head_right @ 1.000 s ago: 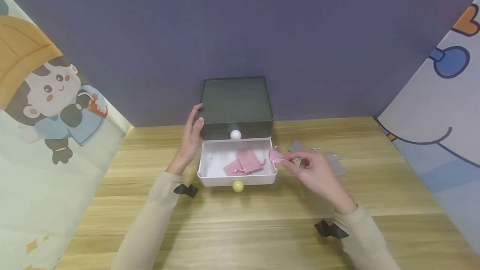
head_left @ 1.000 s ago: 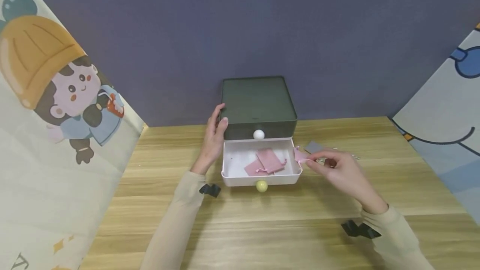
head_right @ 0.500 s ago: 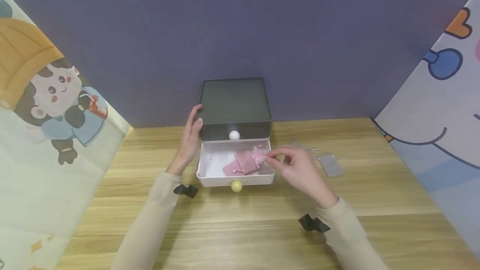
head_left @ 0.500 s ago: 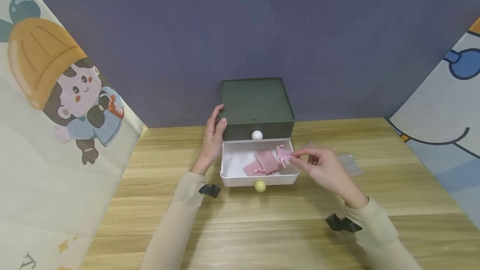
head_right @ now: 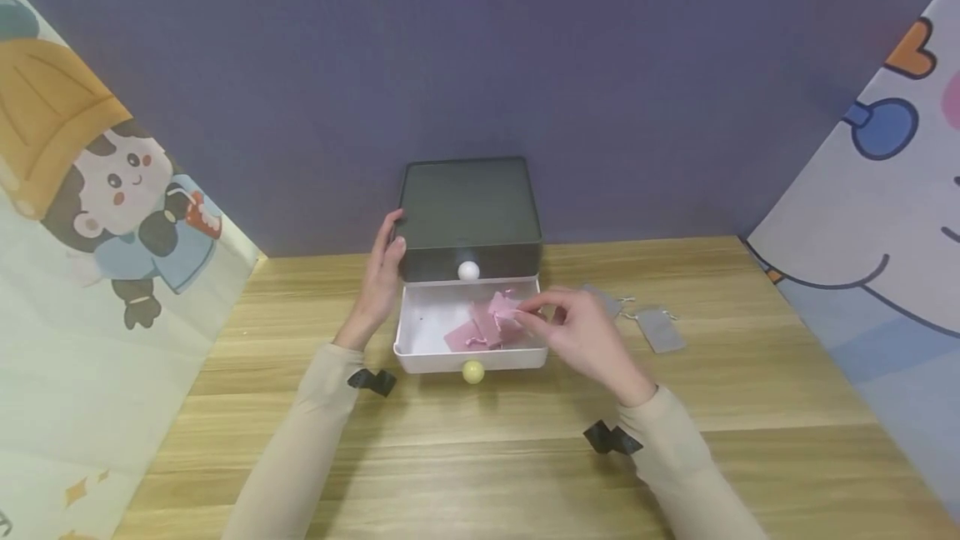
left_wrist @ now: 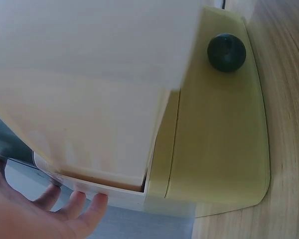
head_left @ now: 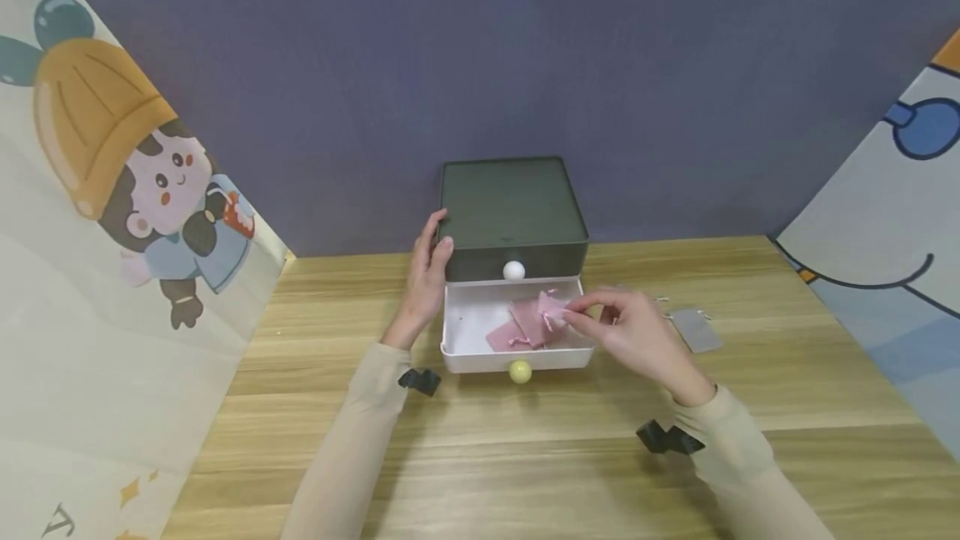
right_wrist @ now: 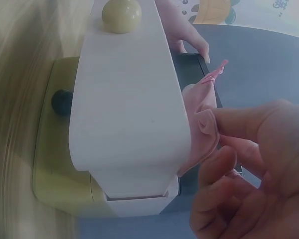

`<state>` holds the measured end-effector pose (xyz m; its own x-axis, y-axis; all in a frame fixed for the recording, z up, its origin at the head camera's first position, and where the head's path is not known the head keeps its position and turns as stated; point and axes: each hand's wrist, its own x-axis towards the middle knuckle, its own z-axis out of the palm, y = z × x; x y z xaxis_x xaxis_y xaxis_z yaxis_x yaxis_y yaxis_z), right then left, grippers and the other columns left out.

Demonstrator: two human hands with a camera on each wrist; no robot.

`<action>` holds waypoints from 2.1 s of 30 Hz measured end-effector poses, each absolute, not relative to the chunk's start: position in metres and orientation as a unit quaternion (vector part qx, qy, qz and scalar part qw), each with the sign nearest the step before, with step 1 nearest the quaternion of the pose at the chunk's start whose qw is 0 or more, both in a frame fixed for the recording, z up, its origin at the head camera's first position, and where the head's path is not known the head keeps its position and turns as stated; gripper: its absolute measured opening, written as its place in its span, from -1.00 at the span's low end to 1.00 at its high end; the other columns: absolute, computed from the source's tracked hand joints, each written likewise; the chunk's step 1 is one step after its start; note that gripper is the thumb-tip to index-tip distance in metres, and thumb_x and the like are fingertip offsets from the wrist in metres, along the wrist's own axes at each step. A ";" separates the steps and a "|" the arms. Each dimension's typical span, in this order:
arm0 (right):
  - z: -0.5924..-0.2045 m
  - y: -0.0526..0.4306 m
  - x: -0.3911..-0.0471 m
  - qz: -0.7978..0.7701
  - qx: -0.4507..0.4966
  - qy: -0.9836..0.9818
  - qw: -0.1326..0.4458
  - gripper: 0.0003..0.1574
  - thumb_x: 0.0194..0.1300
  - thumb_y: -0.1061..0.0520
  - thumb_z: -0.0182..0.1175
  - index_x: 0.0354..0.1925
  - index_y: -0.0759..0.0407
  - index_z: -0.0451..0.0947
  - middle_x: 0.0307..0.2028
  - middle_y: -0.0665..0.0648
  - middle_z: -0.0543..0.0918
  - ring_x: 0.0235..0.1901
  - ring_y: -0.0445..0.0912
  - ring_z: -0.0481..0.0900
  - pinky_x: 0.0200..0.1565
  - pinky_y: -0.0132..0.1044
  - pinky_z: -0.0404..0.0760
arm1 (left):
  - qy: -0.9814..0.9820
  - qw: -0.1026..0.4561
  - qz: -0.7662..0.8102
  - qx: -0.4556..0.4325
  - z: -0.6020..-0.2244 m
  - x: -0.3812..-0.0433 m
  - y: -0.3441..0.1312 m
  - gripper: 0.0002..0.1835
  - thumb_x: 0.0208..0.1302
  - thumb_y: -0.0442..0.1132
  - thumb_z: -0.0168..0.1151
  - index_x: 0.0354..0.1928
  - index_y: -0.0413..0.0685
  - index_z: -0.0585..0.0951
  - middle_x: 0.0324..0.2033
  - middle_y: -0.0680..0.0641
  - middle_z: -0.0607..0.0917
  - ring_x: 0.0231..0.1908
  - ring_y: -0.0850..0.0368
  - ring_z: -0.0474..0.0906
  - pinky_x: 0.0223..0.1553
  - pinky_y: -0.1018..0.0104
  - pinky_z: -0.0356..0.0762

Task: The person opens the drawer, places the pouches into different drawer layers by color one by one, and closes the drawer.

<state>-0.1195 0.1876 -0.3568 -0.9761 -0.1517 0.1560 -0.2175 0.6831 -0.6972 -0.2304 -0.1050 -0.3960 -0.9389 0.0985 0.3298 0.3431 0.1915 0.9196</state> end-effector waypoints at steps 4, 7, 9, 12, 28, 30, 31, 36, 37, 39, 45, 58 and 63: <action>-0.359 0.184 -0.122 0.388 0.111 -0.914 0.046 -0.82 0.34 0.02 0.50 -0.14 0.04 0.85 -0.59 0.03 0.62 -0.61 -0.20 0.43 -0.60 -0.36 0.32 | -0.764 0.098 -0.620 -0.146 -0.397 -0.231 -0.105 -0.37 0.63 0.04 -0.13 0.66 0.19 0.24 0.55 -0.31 0.27 0.45 -0.28 0.33 0.44 -0.33 0.34; -0.361 0.181 -0.124 0.388 0.122 -0.912 0.053 -0.85 0.32 0.06 0.51 -0.16 0.05 0.86 -0.63 0.00 0.59 -0.64 -0.22 0.41 -0.62 -0.37 0.32 | -0.764 0.094 -0.622 -0.143 -0.397 -0.231 -0.106 -0.38 0.64 0.06 -0.13 0.66 0.21 0.23 0.56 -0.30 0.26 0.46 -0.27 0.32 0.45 -0.33 0.34; -0.363 0.178 -0.127 0.389 0.127 -0.911 0.057 -0.86 0.31 0.08 0.52 -0.16 0.07 0.86 -0.66 -0.02 0.57 -0.66 -0.24 0.39 -0.63 -0.38 0.30 | -0.764 0.094 -0.623 -0.142 -0.398 -0.231 -0.107 -0.38 0.64 0.05 -0.13 0.66 0.22 0.23 0.56 -0.29 0.26 0.46 -0.27 0.32 0.45 -0.33 0.34; -0.366 0.172 -0.129 0.392 0.129 -0.909 0.057 -0.84 0.29 0.11 0.52 -0.15 0.10 0.85 -0.66 -0.03 0.57 -0.68 -0.24 0.38 -0.64 -0.39 0.32 | -0.762 0.095 -0.626 -0.139 -0.398 -0.232 -0.107 -0.38 0.64 0.04 -0.13 0.66 0.21 0.23 0.56 -0.29 0.26 0.47 -0.26 0.32 0.46 -0.31 0.35; -0.369 0.165 -0.120 0.372 0.141 -0.913 0.092 -0.92 0.34 0.13 0.48 -0.21 0.10 0.85 -0.52 -0.02 0.72 -0.65 -0.26 0.46 -0.63 -0.37 0.41 | -0.768 0.090 -0.618 -0.139 -0.397 -0.231 -0.106 -0.35 0.61 0.11 -0.12 0.66 0.27 0.23 0.55 -0.29 0.27 0.46 -0.27 0.32 0.44 -0.34 0.35; -0.370 0.165 -0.116 0.371 0.154 -0.908 0.117 -0.93 0.33 0.14 0.49 -0.23 0.10 0.85 -0.47 -0.03 0.76 -0.62 -0.30 0.46 -0.61 -0.40 0.42 | -0.769 0.089 -0.617 -0.139 -0.397 -0.231 -0.106 -0.36 0.61 0.11 -0.12 0.66 0.27 0.22 0.56 -0.29 0.27 0.47 -0.27 0.32 0.45 -0.35 0.34; -0.370 0.165 -0.114 0.371 0.159 -0.906 0.129 -0.95 0.32 0.15 0.50 -0.23 0.09 0.85 -0.44 -0.03 0.78 -0.60 -0.31 0.47 -0.59 -0.41 0.43 | -0.770 0.088 -0.617 -0.137 -0.396 -0.230 -0.106 -0.36 0.62 0.11 -0.12 0.66 0.28 0.22 0.56 -0.29 0.27 0.47 -0.28 0.32 0.45 -0.35 0.34; -0.372 0.160 -0.101 0.383 0.183 -0.890 0.164 -0.94 0.28 0.19 0.52 -0.25 0.06 0.85 -0.39 -0.07 0.81 -0.58 -0.36 0.48 -0.55 -0.43 0.48 | -0.770 0.090 -0.617 -0.137 -0.396 -0.229 -0.106 -0.37 0.63 0.08 -0.14 0.66 0.26 0.22 0.57 -0.30 0.26 0.48 -0.29 0.31 0.46 -0.36 0.33; -0.372 0.158 -0.098 0.384 0.188 -0.888 0.167 -0.93 0.27 0.20 0.52 -0.25 0.05 0.85 -0.40 -0.08 0.81 -0.58 -0.37 0.47 -0.55 -0.43 0.49 | -0.769 0.090 -0.618 -0.138 -0.396 -0.229 -0.106 -0.37 0.63 0.07 -0.14 0.66 0.25 0.22 0.57 -0.31 0.25 0.49 -0.29 0.31 0.46 -0.36 0.32; -0.374 0.155 -0.093 0.389 0.202 -0.884 0.160 -0.93 0.29 0.20 0.51 -0.25 0.04 0.85 -0.43 -0.10 0.80 -0.59 -0.39 0.46 -0.56 -0.44 0.50 | -0.769 0.091 -0.618 -0.138 -0.395 -0.229 -0.106 -0.37 0.63 0.08 -0.14 0.67 0.25 0.22 0.57 -0.30 0.25 0.49 -0.29 0.30 0.47 -0.36 0.32; -0.387 0.149 -0.082 0.387 0.246 -0.877 0.142 -0.88 0.27 0.25 0.49 -0.22 0.07 0.85 -0.48 -0.12 0.78 -0.61 -0.48 0.43 -0.57 -0.51 0.50 | -0.771 0.088 -0.616 -0.135 -0.395 -0.227 -0.107 -0.36 0.62 0.11 -0.14 0.67 0.28 0.21 0.59 -0.28 0.23 0.51 -0.28 0.27 0.48 -0.36 0.30; -0.414 0.134 -0.077 0.366 0.315 -0.858 0.176 -0.59 0.07 0.33 0.60 -0.07 0.16 0.79 -0.30 0.06 0.87 -0.53 -0.43 0.58 -0.48 -0.66 0.52 | -0.772 0.087 -0.614 -0.137 -0.394 -0.228 -0.105 -0.37 0.63 0.10 -0.12 0.66 0.28 0.23 0.57 -0.29 0.27 0.49 -0.29 0.31 0.47 -0.34 0.33; -0.417 0.134 -0.080 0.347 0.308 -0.864 0.193 -0.60 0.06 0.31 0.61 -0.09 0.14 0.81 -0.29 0.04 0.87 -0.48 -0.40 0.62 -0.46 -0.67 0.51 | -0.766 0.094 -0.621 -0.139 -0.394 -0.229 -0.105 -0.37 0.63 0.06 -0.12 0.66 0.23 0.23 0.57 -0.29 0.27 0.49 -0.28 0.31 0.47 -0.33 0.33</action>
<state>-0.0801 0.1341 -0.4175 -0.7356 -0.3986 0.5477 -0.6668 0.5687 -0.4817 -0.2287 -0.1053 -0.3941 -0.9441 0.0961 0.3154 0.3284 0.1908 0.9251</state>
